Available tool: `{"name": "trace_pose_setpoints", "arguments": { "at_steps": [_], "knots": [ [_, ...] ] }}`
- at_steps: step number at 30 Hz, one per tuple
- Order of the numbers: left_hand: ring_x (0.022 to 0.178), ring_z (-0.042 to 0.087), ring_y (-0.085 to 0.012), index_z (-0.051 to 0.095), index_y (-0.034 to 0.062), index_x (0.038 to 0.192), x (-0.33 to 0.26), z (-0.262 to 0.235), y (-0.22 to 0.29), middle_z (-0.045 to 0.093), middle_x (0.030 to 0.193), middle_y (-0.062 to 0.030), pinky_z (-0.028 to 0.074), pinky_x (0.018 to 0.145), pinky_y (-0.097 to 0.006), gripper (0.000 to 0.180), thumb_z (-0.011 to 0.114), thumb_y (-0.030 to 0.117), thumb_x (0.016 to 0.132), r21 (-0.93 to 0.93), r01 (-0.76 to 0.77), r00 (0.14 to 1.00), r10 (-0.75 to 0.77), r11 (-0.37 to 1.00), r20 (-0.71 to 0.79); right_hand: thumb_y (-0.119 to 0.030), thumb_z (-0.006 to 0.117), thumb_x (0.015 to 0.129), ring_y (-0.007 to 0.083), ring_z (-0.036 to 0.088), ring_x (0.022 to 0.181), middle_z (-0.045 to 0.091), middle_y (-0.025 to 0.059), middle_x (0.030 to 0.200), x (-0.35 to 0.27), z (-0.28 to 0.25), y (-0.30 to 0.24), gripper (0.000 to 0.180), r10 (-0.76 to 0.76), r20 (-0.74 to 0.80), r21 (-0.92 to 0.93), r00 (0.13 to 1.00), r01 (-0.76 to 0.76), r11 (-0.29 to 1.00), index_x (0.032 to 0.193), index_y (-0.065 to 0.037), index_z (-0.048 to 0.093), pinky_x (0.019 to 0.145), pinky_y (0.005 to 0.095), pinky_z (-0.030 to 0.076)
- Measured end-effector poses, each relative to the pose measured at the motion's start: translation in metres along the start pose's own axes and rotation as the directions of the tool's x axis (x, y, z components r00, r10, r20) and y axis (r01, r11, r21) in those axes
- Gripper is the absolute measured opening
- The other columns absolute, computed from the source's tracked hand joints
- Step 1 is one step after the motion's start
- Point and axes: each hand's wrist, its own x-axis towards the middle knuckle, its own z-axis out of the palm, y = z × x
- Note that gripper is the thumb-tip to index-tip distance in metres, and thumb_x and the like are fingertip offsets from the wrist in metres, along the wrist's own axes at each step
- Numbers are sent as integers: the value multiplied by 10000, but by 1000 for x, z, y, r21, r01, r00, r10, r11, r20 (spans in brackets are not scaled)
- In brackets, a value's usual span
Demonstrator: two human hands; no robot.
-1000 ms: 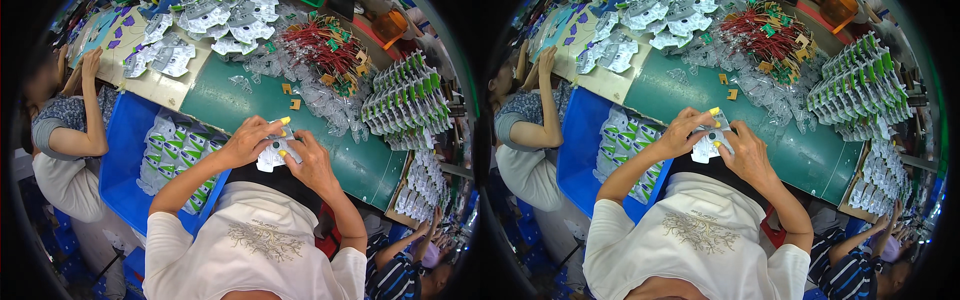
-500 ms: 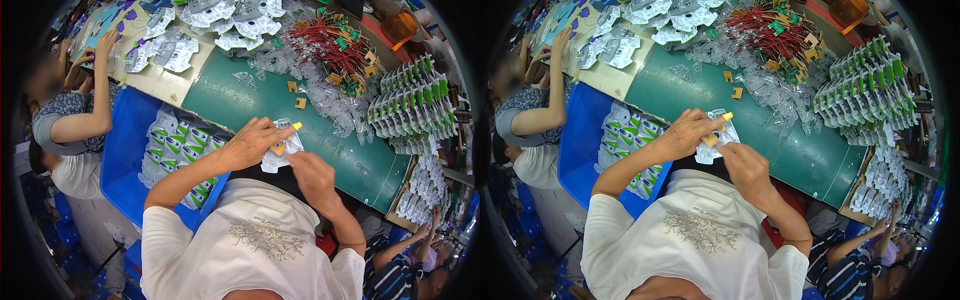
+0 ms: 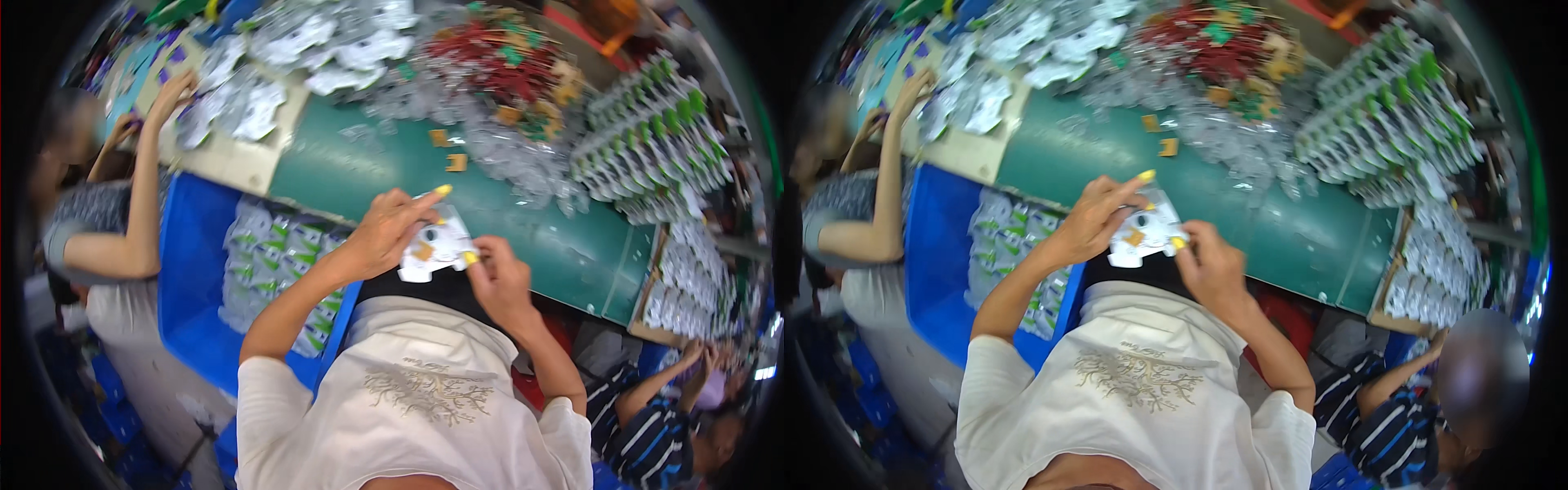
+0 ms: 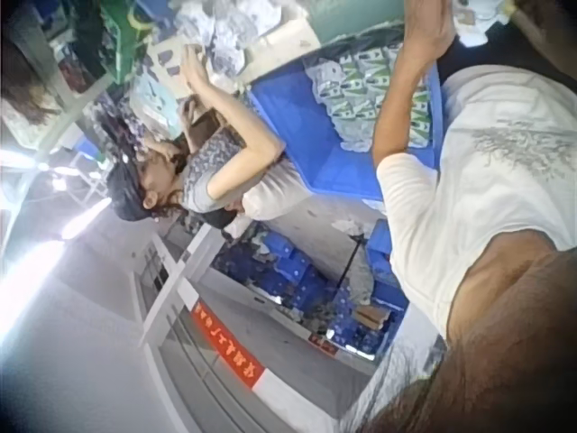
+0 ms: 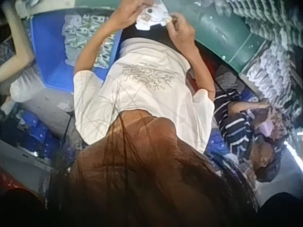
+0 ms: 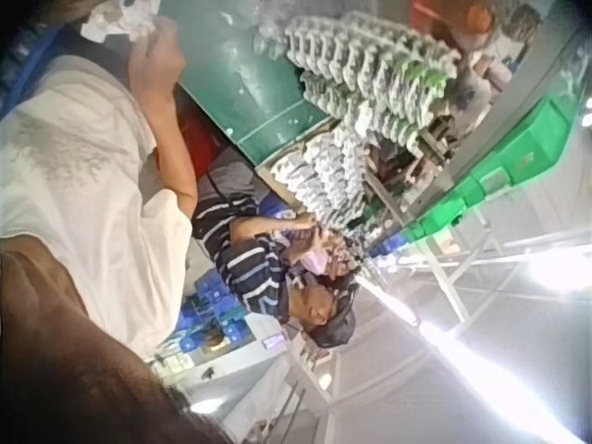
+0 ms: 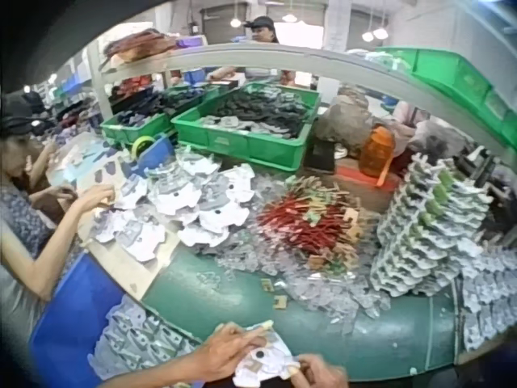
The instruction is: Assembling small plastic and electronic components on a factory production line.
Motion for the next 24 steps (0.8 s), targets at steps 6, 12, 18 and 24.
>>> {"name": "trace_pose_setpoints", "arguments": {
  "at_steps": [6,12,18,24],
  "knots": [
    [929,605,-339,618,-31,1217,-2,-5,16,674,1088,-177,490,800,-397,408,683,-27,814,39,0,954,12,999,-298,54,628,828,196,650,604,641,108,757,-9,-12,4,224,68,-122,224,990,-39,974,1026,-45,594,551,326,510],
    [932,626,-312,652,-11,1122,12,-2,18,688,1065,-159,504,806,-372,344,735,-2,789,-19,62,971,-65,998,-230,60,620,864,80,610,669,619,22,850,-24,-155,20,187,84,-641,88,763,-36,995,1026,-28,589,594,227,506],
    [934,649,-331,682,-20,1073,28,9,22,702,1032,-160,509,840,-387,294,740,-1,786,-46,-23,998,20,999,-67,6,557,926,51,483,504,594,17,784,16,-272,53,123,120,-799,184,589,50,982,1046,4,582,441,206,398],
    [922,650,-322,684,-19,1063,22,12,18,708,1024,-156,515,833,-386,285,748,13,787,-59,-5,998,2,998,-55,-38,610,924,55,518,497,600,11,684,86,-299,95,165,185,-756,258,628,26,966,1078,19,590,410,215,389]
  ]
}}
